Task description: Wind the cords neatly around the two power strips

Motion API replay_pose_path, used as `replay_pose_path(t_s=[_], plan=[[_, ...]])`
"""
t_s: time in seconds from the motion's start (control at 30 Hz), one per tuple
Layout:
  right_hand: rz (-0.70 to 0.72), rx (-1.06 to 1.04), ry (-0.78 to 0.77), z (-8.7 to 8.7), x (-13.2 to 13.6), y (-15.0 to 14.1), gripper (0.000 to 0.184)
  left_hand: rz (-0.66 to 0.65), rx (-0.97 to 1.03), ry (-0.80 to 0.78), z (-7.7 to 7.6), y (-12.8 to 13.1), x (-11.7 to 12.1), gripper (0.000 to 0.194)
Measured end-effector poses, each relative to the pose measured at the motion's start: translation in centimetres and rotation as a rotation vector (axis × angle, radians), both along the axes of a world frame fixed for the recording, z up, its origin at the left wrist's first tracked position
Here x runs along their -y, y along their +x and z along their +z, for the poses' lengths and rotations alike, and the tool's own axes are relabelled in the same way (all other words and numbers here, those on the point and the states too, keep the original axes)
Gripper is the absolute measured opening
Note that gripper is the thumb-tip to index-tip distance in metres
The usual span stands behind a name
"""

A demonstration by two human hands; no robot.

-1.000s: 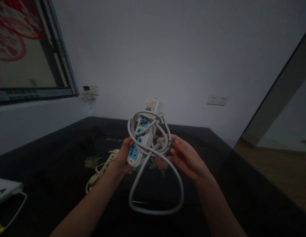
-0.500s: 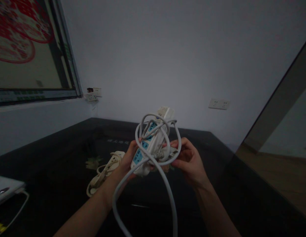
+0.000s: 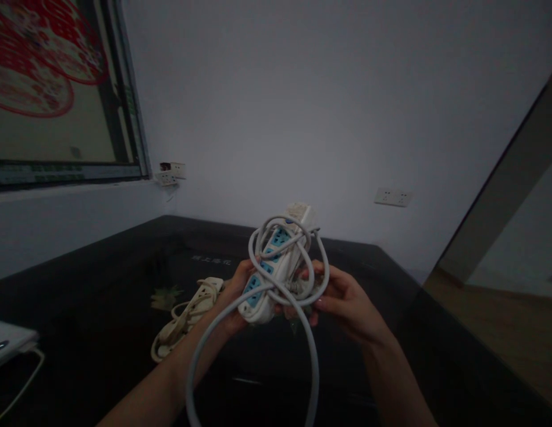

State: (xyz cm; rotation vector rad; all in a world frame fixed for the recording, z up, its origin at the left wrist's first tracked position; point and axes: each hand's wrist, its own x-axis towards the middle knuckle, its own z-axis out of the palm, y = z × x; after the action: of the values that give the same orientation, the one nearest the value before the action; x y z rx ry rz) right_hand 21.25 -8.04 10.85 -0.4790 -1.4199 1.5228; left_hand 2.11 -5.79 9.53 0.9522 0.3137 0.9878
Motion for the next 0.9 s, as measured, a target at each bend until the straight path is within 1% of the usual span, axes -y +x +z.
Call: replay_pose_path(t_s=[0.13, 0.23, 0.3, 0.4, 0.47, 0.53, 0.63, 0.73, 0.8, 0.9], plan=[[-0.028, -0.035, -0.081, -0.5, -0.5, -0.2, 0.036, -0.037, 0.098, -0.026, -0.5, -0.1, -0.3, 0.042], [-0.001, -0.032, -0.121, -0.5, -0.6, -0.3, 0.038, -0.065, 0.162, -0.015, -0.9, 0.0, -0.5, 0.036], [-0.003, -0.032, -0.136, -0.6, -0.7, -0.3, 0.034, -0.079, 0.190, -0.002, -1.1, -0.1, -0.6, 0.035], [-0.108, -0.082, -0.185, -1.2, -1.6, -0.5, 0.024, -0.096, 0.197, 0.018, -0.8, -0.7, -0.5, 0.043], [-0.189, -0.117, -0.222, -1.6, -2.4, -0.5, 0.026, -0.084, 0.175, 0.020, -0.3, -1.2, -0.1, 0.051], [-0.224, -0.136, -0.239, -1.9, -3.0, -0.5, 0.028, -0.051, 0.143, 0.017, 0.2, -1.7, 0.2, 0.054], [-0.185, -0.166, -0.206, -1.6, -2.9, 0.0, 0.034, -0.027, 0.099, -0.015, 0.6, -1.6, 0.6, 0.054], [-0.141, -0.192, -0.110, -0.9, -2.2, 0.9, 0.046, 0.009, 0.078, -0.082, 0.6, -0.9, 0.4, 0.042], [-0.163, -0.207, -0.053, -0.7, -2.1, 1.6, 0.047, 0.044, 0.070, -0.139, 0.5, -0.4, 0.2, 0.034], [-0.247, -0.253, -0.024, -0.8, -2.5, 2.1, 0.046, 0.062, 0.053, -0.236, 0.1, -0.1, -0.2, 0.031]])
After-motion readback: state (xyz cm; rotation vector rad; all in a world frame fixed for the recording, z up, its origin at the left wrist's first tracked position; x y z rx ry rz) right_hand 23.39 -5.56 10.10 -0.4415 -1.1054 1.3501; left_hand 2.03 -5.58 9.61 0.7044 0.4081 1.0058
